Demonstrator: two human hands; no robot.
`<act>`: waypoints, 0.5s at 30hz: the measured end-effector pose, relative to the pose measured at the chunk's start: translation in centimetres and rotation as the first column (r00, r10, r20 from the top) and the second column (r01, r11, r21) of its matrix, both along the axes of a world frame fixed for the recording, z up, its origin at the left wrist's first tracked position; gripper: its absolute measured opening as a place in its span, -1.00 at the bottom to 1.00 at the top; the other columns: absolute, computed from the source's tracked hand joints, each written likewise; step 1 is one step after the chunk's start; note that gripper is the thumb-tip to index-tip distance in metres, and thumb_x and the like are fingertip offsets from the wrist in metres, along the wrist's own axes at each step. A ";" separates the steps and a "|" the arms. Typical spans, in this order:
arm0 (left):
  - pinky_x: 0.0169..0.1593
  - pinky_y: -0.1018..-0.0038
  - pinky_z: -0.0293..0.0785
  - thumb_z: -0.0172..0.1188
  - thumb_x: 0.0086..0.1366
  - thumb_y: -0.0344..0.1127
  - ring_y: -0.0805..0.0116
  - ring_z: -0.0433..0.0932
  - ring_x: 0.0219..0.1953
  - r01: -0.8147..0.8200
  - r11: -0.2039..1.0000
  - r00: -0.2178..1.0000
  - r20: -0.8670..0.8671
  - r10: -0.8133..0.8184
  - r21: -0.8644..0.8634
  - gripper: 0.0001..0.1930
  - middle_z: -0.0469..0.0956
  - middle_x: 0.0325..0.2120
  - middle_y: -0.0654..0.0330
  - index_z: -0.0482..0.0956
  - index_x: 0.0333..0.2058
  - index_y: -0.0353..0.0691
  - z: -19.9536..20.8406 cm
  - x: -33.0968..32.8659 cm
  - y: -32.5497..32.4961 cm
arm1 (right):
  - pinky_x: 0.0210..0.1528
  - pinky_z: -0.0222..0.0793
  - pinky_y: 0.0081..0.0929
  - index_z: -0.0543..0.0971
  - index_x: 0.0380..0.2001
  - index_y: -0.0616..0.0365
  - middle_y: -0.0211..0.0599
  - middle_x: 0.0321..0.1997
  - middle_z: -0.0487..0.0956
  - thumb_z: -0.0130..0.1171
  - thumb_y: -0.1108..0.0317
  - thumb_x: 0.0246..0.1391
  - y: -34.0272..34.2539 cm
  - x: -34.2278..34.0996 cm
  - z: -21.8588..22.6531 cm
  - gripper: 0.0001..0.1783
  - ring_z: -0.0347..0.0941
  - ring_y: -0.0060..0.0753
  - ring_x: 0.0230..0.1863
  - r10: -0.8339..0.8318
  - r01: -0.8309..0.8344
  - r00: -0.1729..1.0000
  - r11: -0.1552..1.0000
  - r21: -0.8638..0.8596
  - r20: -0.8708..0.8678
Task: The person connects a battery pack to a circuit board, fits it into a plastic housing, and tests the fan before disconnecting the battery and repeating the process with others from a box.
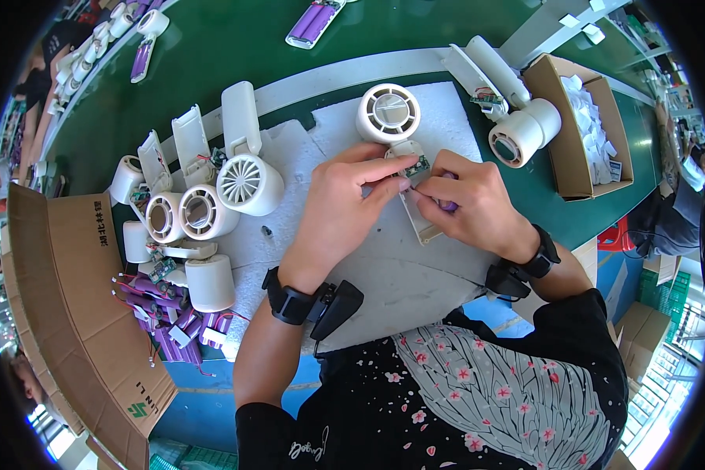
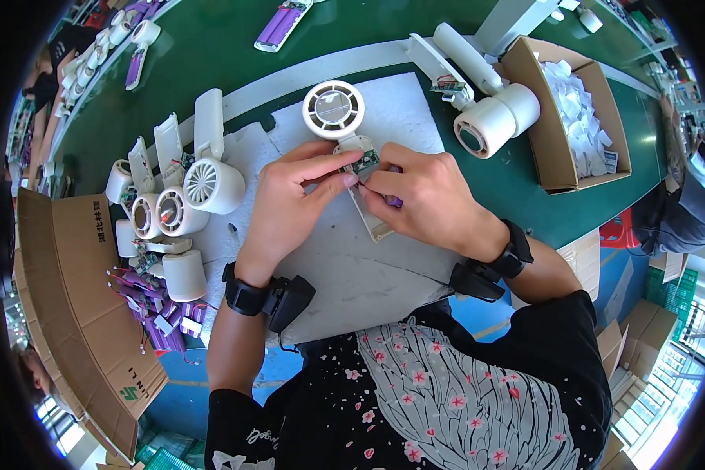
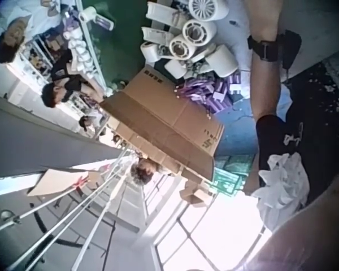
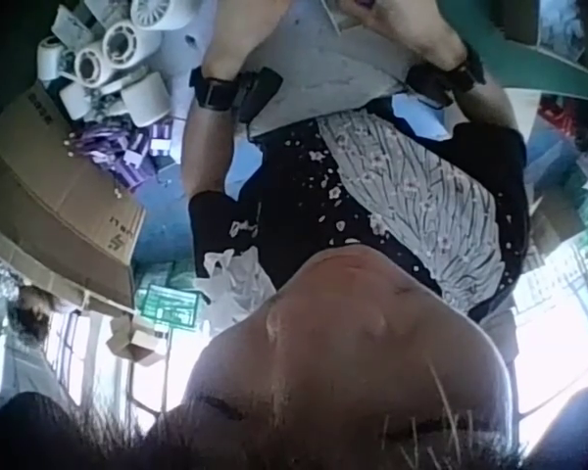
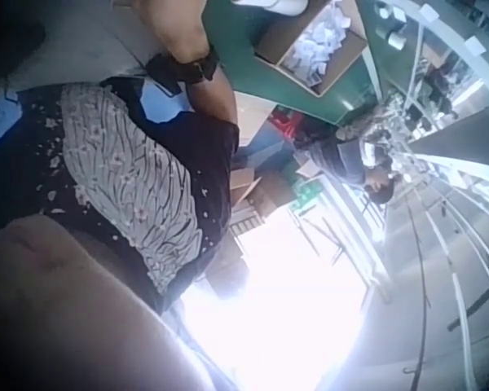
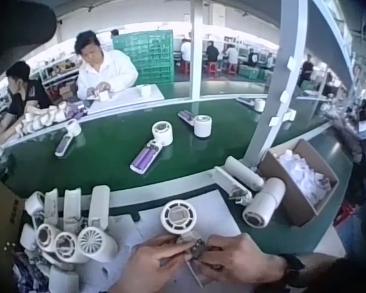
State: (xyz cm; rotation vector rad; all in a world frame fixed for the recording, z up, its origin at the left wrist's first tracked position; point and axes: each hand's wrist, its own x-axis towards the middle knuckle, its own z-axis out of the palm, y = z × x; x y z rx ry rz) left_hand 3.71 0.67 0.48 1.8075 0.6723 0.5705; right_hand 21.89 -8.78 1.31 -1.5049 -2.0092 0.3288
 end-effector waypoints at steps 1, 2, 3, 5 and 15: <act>-0.15 0.48 0.54 0.29 0.16 -0.46 0.32 0.62 -0.20 -0.001 1.000 1.000 0.003 0.001 0.029 -0.68 0.58 -0.11 0.01 0.65 -0.07 -0.17 -0.1 0.0 0.0 | -0.56 0.33 -0.52 0.66 -0.46 0.17 -0.30 -0.47 0.45 0.33 0.49 -0.15 0.0 0.0 -0.1 -0.90 0.41 -0.41 -0.63 -0.010 0.010 1.000 1.000 0.003 -0.002; -0.14 0.48 0.54 0.29 0.16 -0.47 0.32 0.63 -0.20 -0.002 0.998 1.000 0.006 0.001 0.058 -0.68 0.58 -0.11 0.01 0.64 -0.07 -0.17 -0.2 0.0 0.0 | -0.56 0.33 -0.52 0.66 -0.46 0.17 -0.30 -0.47 0.45 0.33 0.49 -0.15 0.0 0.0 -0.2 -0.90 0.41 -0.41 -0.63 -0.019 0.019 1.000 1.000 0.007 -0.004; -0.13 0.48 0.55 0.28 0.15 -0.48 0.31 0.63 -0.20 -0.003 0.996 1.000 0.009 0.002 0.086 -0.68 0.58 -0.10 0.01 0.64 -0.07 -0.17 -0.3 0.0 -0.1 | -0.56 0.33 -0.52 0.66 -0.46 0.17 -0.30 -0.47 0.45 0.33 0.49 -0.15 0.0 -0.1 -0.2 -0.90 0.41 -0.41 -0.63 -0.028 0.028 1.000 1.000 0.010 -0.006; -0.13 0.48 0.55 0.27 0.15 -0.50 0.30 0.64 -0.19 0.010 0.997 1.000 0.017 -0.011 0.081 -0.67 0.58 -0.11 0.00 0.64 -0.07 -0.18 -0.1 0.0 0.0 | -0.56 0.33 -0.52 0.66 -0.47 0.17 -0.30 -0.47 0.45 0.33 0.49 -0.15 -0.1 -0.1 -0.2 -0.90 0.41 -0.41 -0.63 -0.029 0.029 0.999 1.000 0.010 -0.015; -0.12 0.47 0.57 0.24 0.11 -0.53 0.25 0.66 -0.21 0.043 0.991 0.999 0.016 -0.045 0.124 -0.64 0.59 -0.12 -0.02 0.63 -0.07 -0.20 -0.2 -0.1 0.3 | -0.54 0.35 -0.52 0.67 -0.45 0.18 -0.29 -0.47 0.46 0.33 0.51 -0.17 0.0 -0.2 -0.5 -0.89 0.43 -0.38 -0.61 -0.027 0.026 0.996 1.000 -0.013 -0.085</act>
